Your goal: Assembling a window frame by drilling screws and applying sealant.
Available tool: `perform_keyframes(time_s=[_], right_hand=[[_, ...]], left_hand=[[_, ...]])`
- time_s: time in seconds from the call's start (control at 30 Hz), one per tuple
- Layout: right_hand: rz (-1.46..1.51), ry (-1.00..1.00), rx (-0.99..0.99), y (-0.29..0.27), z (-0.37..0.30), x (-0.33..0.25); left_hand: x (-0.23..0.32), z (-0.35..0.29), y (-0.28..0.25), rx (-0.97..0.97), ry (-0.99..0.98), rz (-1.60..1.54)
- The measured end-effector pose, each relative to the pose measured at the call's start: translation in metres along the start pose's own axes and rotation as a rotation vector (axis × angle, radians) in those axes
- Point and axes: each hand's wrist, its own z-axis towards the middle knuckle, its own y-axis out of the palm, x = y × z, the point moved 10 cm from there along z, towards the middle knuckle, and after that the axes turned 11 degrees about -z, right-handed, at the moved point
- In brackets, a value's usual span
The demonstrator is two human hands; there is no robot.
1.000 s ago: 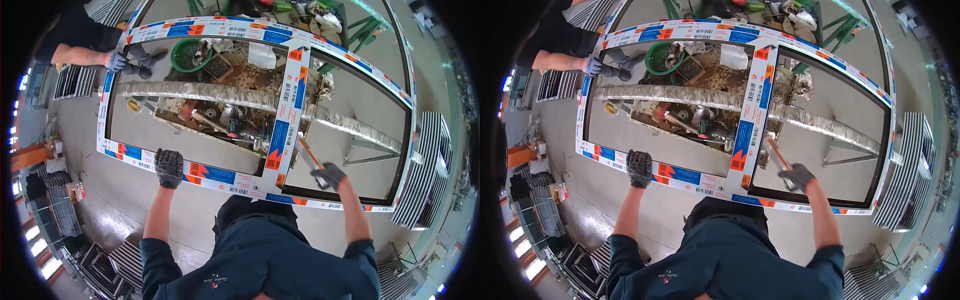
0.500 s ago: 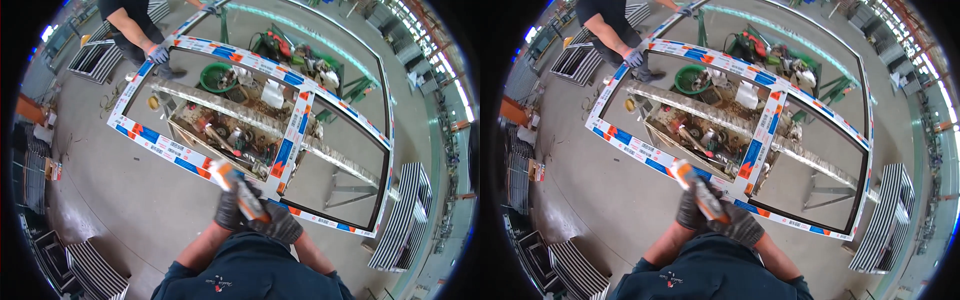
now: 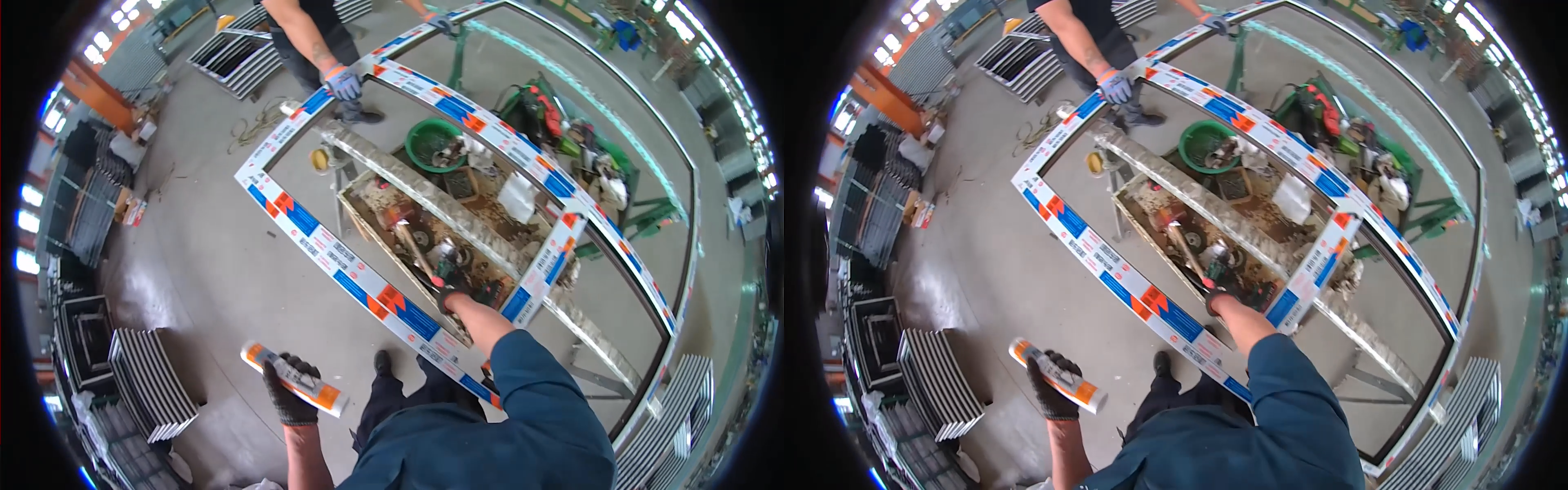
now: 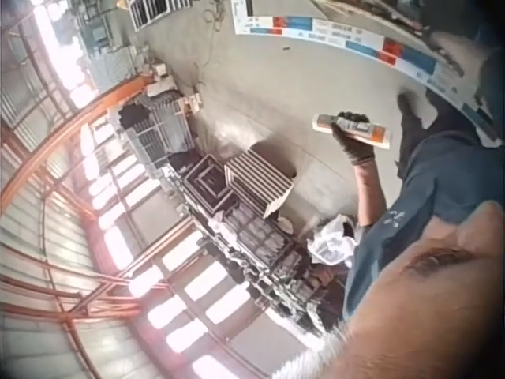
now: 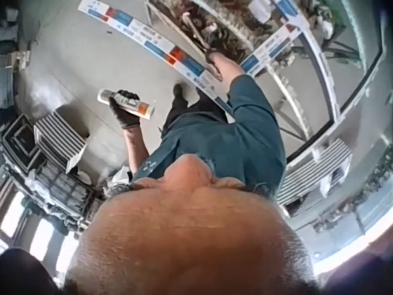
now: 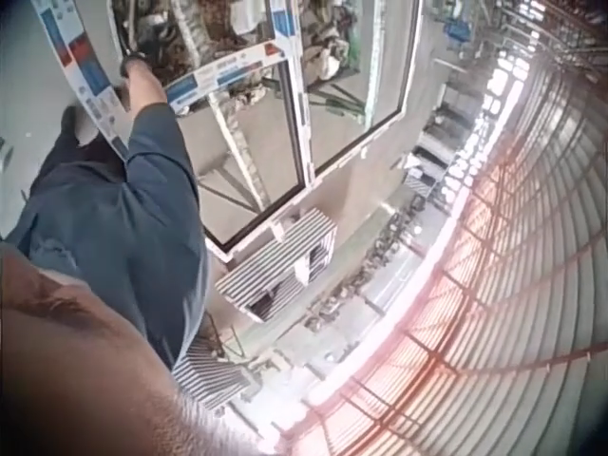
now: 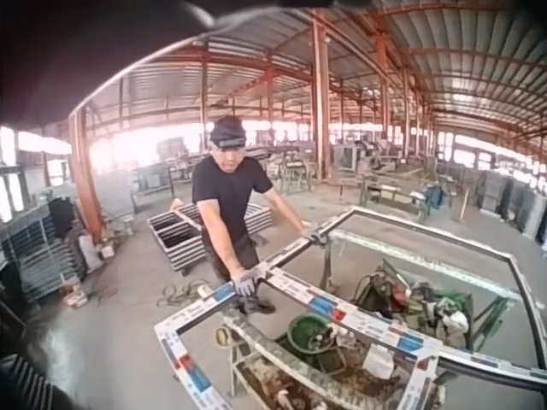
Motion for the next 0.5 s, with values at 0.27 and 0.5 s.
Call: perform_keyframes(time_s=[0.27, 0.5], right_hand=[[0.208, 0.016, -0.01, 0.059, 0.033, 0.006], [0.272, 0.004, 0.198, -0.026, -0.01, 0.006]], left_hand=[[-0.028, -0.059, -0.033, 0.2, 0.051, -0.202], [-0.024, -0.026, -0.056, 0.188, 0.008, -0.163]])
